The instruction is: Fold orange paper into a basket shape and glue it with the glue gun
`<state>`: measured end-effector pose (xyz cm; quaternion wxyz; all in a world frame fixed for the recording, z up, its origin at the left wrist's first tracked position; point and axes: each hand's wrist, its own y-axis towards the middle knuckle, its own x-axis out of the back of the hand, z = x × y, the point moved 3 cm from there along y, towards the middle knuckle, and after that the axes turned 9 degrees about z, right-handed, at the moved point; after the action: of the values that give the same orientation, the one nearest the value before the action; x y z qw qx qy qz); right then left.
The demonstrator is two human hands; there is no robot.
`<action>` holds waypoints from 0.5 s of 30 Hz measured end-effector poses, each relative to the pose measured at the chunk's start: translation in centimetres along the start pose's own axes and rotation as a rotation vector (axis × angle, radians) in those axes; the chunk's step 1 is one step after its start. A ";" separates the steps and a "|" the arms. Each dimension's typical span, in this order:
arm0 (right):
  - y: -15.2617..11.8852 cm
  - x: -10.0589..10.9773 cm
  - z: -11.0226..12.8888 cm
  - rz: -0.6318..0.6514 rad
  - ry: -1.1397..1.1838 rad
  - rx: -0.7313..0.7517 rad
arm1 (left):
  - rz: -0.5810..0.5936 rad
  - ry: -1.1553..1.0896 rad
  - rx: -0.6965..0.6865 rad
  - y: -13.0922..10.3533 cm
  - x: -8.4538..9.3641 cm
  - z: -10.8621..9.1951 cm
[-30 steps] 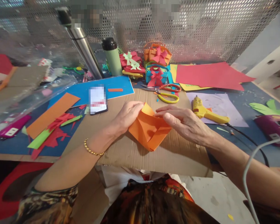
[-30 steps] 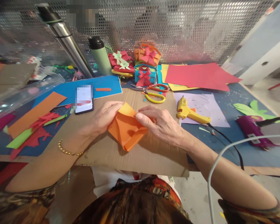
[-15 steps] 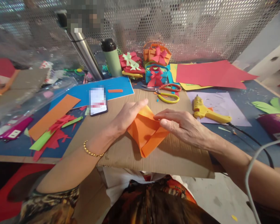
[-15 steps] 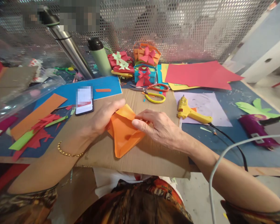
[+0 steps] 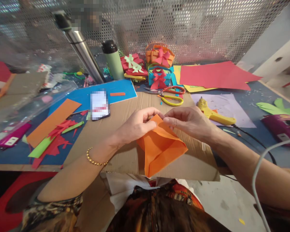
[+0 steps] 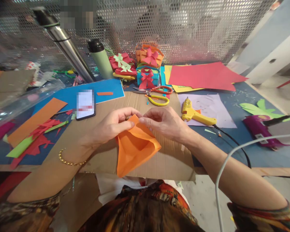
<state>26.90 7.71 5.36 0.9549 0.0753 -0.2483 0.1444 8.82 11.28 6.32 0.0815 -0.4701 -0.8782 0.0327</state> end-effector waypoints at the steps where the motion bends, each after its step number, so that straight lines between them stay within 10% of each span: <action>1: 0.0 -0.3 0.0 0.005 0.018 -0.016 | 0.003 0.006 -0.015 0.0 -0.2 0.1; 15: -0.1 -0.7 -0.7 -0.109 0.089 0.002 | -0.144 -0.019 0.042 0.5 0.4 0.6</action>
<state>26.65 7.62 4.43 0.9714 0.0833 -0.2008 0.0954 8.94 11.88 5.69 0.0851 -0.4034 -0.9097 0.0495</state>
